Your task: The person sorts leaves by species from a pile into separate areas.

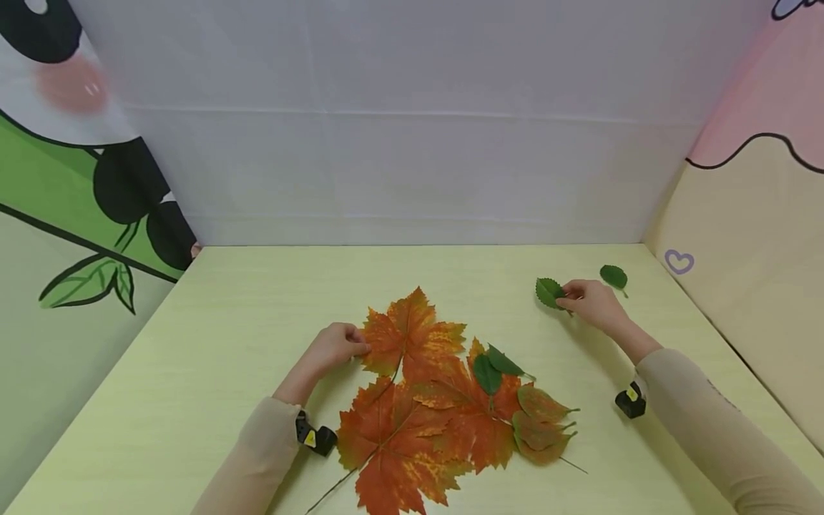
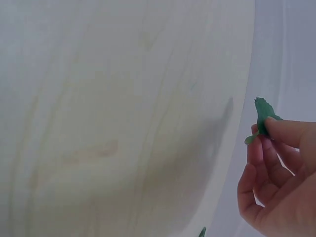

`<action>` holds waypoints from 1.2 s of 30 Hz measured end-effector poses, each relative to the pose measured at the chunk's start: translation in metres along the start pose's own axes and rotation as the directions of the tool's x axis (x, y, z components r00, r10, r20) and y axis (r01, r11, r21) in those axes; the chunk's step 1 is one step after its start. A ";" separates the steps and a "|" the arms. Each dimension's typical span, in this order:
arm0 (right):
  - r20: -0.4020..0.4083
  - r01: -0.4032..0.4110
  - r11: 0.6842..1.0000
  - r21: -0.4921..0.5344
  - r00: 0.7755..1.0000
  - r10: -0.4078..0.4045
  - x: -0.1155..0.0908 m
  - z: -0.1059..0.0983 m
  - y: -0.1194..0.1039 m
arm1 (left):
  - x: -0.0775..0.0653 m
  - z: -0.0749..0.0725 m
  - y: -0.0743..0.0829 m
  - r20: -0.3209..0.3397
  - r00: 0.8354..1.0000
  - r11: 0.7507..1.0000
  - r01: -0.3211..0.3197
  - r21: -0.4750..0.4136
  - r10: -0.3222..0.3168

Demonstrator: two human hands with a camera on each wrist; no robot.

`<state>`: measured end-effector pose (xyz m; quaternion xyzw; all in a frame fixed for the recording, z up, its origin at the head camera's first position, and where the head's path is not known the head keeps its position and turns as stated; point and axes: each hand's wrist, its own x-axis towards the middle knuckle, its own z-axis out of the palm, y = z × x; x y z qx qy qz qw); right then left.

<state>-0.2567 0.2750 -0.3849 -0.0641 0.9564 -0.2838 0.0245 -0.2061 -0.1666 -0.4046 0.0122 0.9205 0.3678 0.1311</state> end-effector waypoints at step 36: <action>-0.144 -0.268 0.957 0.108 0.949 0.282 0.022 -0.024 0.063 | 0.003 0.001 -0.002 -0.003 1.000 1.000 0.005 -0.017 -0.005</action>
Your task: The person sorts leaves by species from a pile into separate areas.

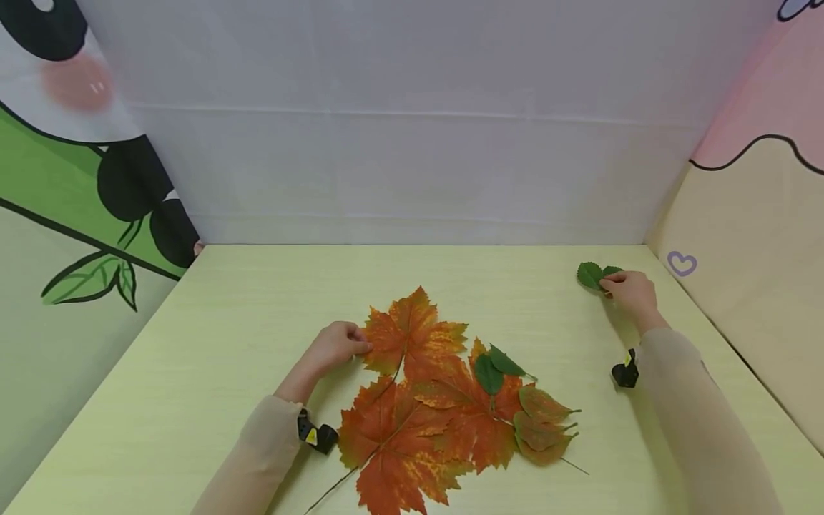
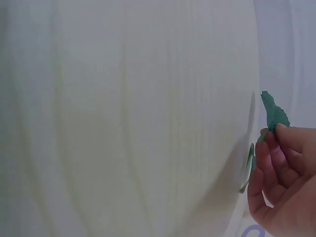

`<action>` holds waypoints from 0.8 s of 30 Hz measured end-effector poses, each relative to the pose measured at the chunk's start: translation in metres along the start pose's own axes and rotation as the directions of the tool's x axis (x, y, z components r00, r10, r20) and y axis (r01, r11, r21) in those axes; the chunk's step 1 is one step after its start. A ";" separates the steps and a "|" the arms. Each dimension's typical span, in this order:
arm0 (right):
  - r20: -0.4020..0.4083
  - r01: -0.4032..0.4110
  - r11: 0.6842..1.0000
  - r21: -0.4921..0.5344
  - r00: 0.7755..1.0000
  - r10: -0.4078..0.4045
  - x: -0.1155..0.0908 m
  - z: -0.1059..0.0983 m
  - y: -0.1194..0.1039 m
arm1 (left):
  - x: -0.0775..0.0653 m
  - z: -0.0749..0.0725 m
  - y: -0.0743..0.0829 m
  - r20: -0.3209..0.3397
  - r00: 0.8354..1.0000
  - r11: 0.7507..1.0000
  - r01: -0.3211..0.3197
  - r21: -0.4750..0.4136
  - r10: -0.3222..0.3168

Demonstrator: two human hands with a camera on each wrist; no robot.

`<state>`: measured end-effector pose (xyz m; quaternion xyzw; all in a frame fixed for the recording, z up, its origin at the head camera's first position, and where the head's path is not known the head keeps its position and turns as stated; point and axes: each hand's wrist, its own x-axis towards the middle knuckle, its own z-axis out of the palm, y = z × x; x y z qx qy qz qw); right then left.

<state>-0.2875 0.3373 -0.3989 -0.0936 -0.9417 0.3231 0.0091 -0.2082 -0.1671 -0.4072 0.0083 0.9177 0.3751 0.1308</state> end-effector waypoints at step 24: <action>-0.011 -0.096 0.993 -0.070 0.995 0.096 0.013 0.010 0.009 | -0.003 0.000 0.004 -0.006 1.000 1.000 0.015 0.012 -0.015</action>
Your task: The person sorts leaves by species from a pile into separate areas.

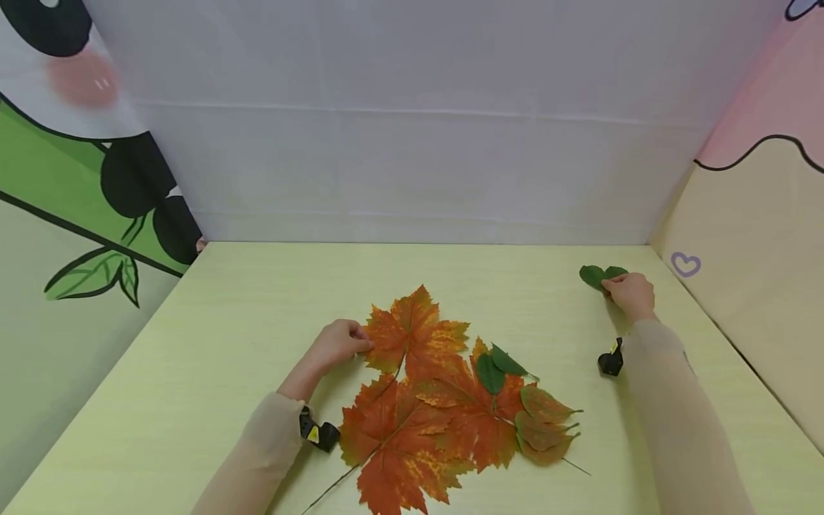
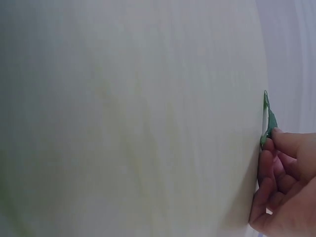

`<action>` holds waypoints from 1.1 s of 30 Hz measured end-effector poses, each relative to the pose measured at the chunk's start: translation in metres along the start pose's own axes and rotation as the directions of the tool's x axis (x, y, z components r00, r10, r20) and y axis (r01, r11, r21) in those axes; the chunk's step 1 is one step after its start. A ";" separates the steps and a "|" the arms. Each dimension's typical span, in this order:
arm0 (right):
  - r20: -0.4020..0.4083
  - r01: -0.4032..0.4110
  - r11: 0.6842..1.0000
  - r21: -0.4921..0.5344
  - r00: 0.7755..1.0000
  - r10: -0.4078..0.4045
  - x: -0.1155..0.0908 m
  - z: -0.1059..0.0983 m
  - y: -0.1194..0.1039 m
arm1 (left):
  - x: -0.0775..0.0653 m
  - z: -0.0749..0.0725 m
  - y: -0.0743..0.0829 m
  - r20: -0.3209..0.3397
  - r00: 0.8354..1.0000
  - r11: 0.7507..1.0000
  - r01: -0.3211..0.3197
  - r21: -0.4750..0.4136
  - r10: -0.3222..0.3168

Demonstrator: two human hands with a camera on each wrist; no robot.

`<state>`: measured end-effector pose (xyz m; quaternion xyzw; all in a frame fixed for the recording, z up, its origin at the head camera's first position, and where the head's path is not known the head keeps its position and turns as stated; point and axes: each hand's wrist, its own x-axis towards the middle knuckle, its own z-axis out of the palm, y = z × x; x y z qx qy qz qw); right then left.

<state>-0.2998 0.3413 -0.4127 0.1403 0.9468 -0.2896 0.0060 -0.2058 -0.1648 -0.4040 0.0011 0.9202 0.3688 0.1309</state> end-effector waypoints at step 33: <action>0.194 0.242 0.970 0.035 0.950 -0.244 -0.030 -0.013 -0.038 | 0.000 0.000 0.001 -0.004 1.000 1.000 0.009 0.005 -0.009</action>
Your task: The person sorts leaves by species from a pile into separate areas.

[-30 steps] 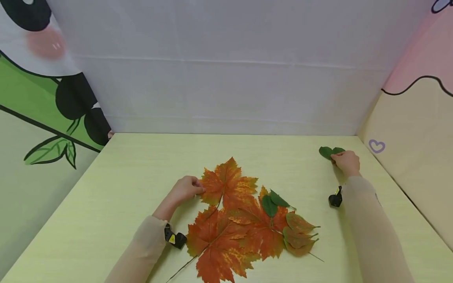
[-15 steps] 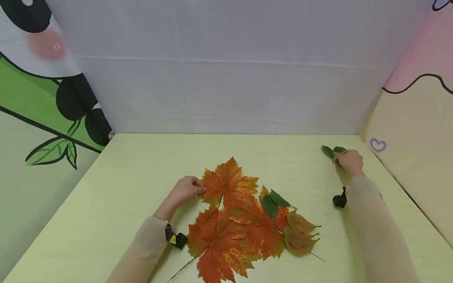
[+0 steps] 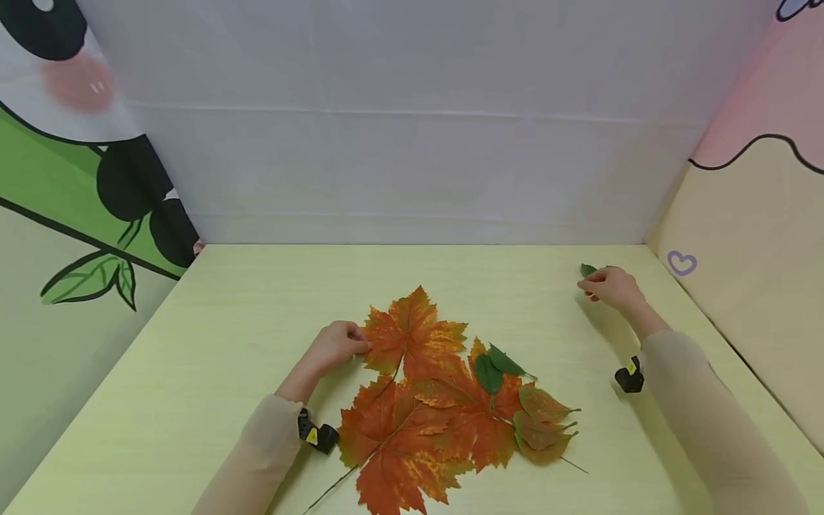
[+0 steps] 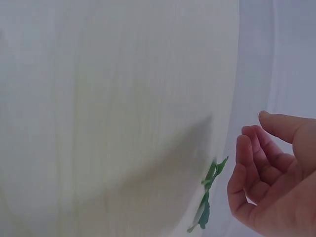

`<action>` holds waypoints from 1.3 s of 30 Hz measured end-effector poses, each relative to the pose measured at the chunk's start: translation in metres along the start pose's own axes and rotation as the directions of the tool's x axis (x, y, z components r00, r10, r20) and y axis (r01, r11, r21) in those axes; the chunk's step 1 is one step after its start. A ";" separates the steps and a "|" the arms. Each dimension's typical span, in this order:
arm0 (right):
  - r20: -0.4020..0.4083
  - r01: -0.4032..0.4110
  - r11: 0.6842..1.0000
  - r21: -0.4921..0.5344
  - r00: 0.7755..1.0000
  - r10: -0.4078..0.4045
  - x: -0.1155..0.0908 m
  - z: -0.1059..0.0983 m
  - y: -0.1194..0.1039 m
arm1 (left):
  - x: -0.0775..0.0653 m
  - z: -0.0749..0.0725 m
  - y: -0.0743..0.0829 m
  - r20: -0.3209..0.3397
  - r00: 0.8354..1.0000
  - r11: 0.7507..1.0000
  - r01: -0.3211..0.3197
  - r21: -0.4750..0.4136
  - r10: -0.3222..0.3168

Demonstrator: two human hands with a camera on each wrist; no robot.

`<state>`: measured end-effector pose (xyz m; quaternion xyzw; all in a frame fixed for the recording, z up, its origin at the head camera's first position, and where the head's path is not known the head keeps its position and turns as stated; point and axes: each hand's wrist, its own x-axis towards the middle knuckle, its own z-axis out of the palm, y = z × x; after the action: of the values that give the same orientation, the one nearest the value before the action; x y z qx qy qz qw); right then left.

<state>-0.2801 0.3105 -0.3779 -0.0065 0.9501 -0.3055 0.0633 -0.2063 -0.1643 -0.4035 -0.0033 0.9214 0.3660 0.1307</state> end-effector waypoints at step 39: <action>0.313 0.356 0.934 -0.028 0.891 -0.330 -0.077 0.084 -0.075 | 0.002 0.001 -0.004 0.009 1.000 1.000 -0.009 -0.030 0.010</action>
<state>-0.1947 0.2041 -0.3930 -0.2236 0.9249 -0.2666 0.1530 -0.2079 -0.1665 -0.4074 0.0007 0.9152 0.3805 0.1329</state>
